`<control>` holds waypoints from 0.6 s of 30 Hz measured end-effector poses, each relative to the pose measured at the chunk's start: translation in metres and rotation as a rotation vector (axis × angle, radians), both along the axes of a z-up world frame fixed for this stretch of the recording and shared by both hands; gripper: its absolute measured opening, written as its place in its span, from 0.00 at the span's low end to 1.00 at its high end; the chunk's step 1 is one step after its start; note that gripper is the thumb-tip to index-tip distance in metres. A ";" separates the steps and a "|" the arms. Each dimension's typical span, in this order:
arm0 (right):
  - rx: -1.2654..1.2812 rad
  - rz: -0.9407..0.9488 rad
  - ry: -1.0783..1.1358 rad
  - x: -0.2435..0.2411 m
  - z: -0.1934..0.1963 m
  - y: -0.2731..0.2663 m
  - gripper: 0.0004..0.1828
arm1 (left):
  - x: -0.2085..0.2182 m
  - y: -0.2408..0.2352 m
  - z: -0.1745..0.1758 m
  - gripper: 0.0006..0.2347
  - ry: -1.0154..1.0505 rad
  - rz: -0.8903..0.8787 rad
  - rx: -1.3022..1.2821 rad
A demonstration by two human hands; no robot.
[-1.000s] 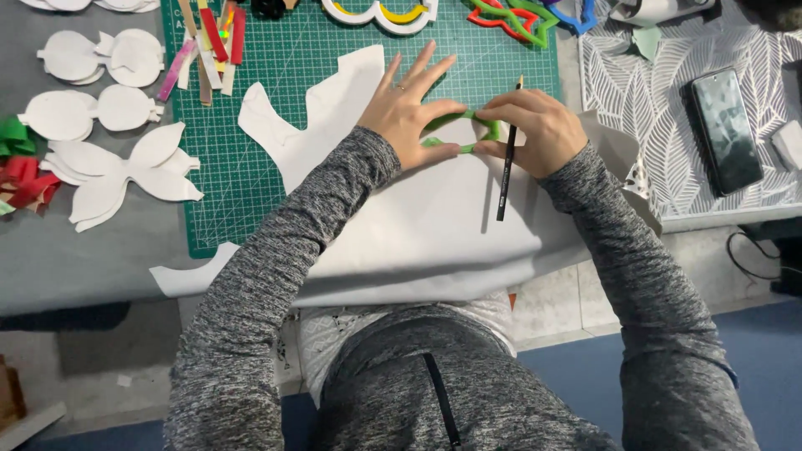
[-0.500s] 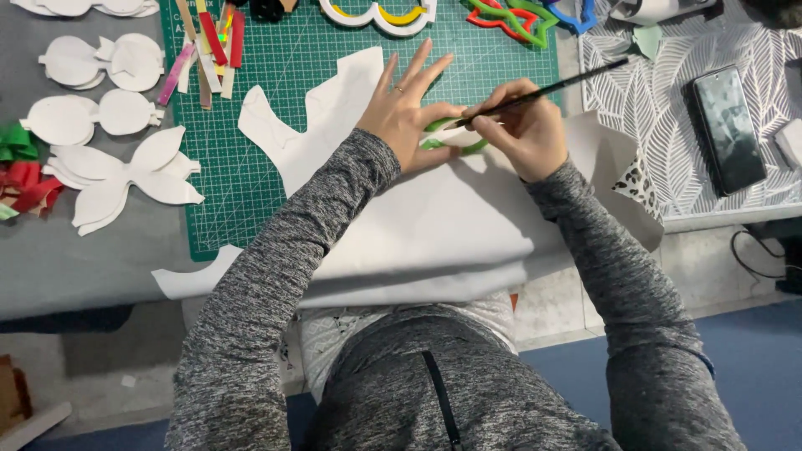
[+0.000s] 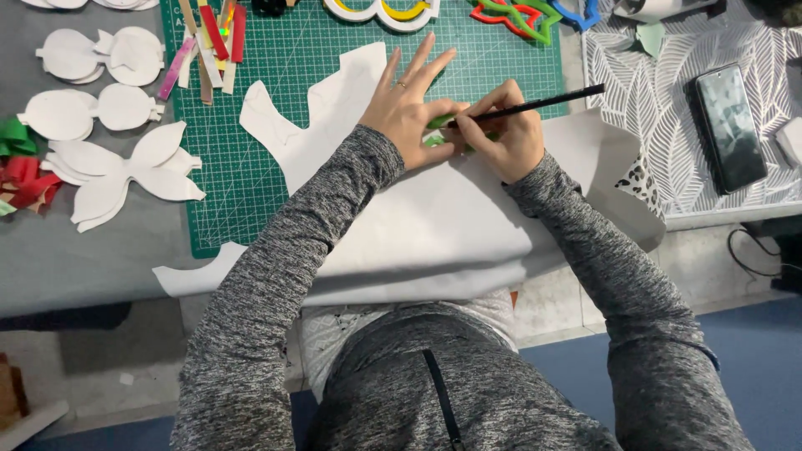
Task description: Tracing various bow and frame shapes onto a white sheet of material using a pencil and plastic templates.
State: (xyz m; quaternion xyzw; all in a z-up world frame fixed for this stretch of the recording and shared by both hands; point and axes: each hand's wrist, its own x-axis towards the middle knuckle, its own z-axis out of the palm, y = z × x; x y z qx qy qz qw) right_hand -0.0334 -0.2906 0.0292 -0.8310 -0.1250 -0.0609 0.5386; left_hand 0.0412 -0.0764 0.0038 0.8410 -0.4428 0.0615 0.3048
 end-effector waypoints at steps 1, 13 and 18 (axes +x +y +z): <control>-0.006 0.001 -0.003 0.000 -0.001 0.000 0.13 | 0.000 0.001 0.000 0.21 0.007 0.007 0.005; -0.317 -0.074 -0.247 -0.005 0.009 -0.019 0.13 | 0.002 -0.001 -0.004 0.21 0.021 0.002 -0.003; -0.403 -0.079 -0.237 -0.014 0.021 -0.033 0.14 | 0.000 -0.001 -0.002 0.22 0.012 -0.005 0.020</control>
